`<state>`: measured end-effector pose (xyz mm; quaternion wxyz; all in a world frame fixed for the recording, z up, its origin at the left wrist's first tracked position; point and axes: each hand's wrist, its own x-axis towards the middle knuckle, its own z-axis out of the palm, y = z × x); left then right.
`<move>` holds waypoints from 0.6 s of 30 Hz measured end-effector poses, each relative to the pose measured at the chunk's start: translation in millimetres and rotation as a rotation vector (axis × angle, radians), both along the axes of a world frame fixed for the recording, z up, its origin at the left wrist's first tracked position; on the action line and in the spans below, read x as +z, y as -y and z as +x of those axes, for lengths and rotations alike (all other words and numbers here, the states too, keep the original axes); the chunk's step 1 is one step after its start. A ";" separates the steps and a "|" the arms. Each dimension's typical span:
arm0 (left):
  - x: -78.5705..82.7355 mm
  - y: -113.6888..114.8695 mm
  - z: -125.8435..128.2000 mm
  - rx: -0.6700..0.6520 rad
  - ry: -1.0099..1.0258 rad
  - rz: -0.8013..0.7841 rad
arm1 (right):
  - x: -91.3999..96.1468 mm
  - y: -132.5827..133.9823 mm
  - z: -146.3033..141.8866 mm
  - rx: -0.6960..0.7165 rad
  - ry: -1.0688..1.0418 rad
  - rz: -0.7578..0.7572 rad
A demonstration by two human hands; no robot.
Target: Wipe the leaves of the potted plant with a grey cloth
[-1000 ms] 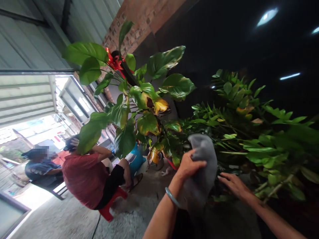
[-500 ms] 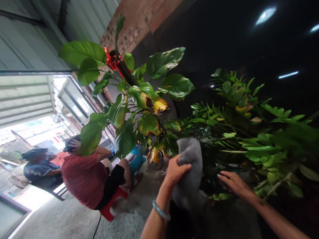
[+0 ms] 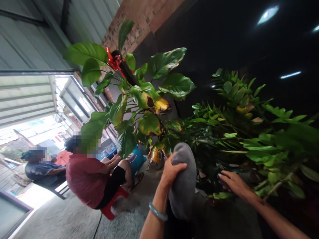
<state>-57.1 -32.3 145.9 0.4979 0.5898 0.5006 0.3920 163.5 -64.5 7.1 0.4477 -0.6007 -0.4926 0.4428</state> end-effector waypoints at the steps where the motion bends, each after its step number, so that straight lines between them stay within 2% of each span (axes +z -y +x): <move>1: -13.0 5.1 1.6 -0.058 -0.061 -0.070 | -0.8 -0.6 0.7 -0.002 0.000 0.000; 3: -31.8 20.4 2.4 -0.259 -0.227 -0.220 | -2.9 -2.0 2.4 -0.003 0.003 -0.004; 4: -34.4 28.1 1.7 -0.352 -0.280 -0.275 | -4.0 -2.5 3.2 -0.004 0.006 -0.010; 6: -23.6 37.8 -0.7 -0.451 -0.257 -0.303 | -5.8 -3.1 4.3 -0.003 0.014 -0.018; 8: 1.0 35.1 -2.3 -0.398 -0.104 -0.203 | -6.7 -3.1 4.4 0.006 0.021 -0.024; 10: 23.5 21.9 -0.6 -0.226 0.051 -0.018 | -6.9 -3.0 3.7 0.021 0.025 -0.023; 12: 29.6 6.0 5.0 -0.011 0.100 0.172 | -7.1 -3.1 3.2 0.035 0.029 -0.017; 14: 15.5 -3.3 12.9 0.092 0.043 0.244 | -8.0 -3.5 3.5 0.041 0.035 -0.005; 15: 3.4 -3.5 16.6 0.081 -0.007 0.224 | -8.9 -3.7 4.1 0.042 0.041 0.002; 18: -30.0 11.6 22.5 -0.149 -0.124 0.028 | -12.9 -3.9 6.6 0.042 0.065 0.028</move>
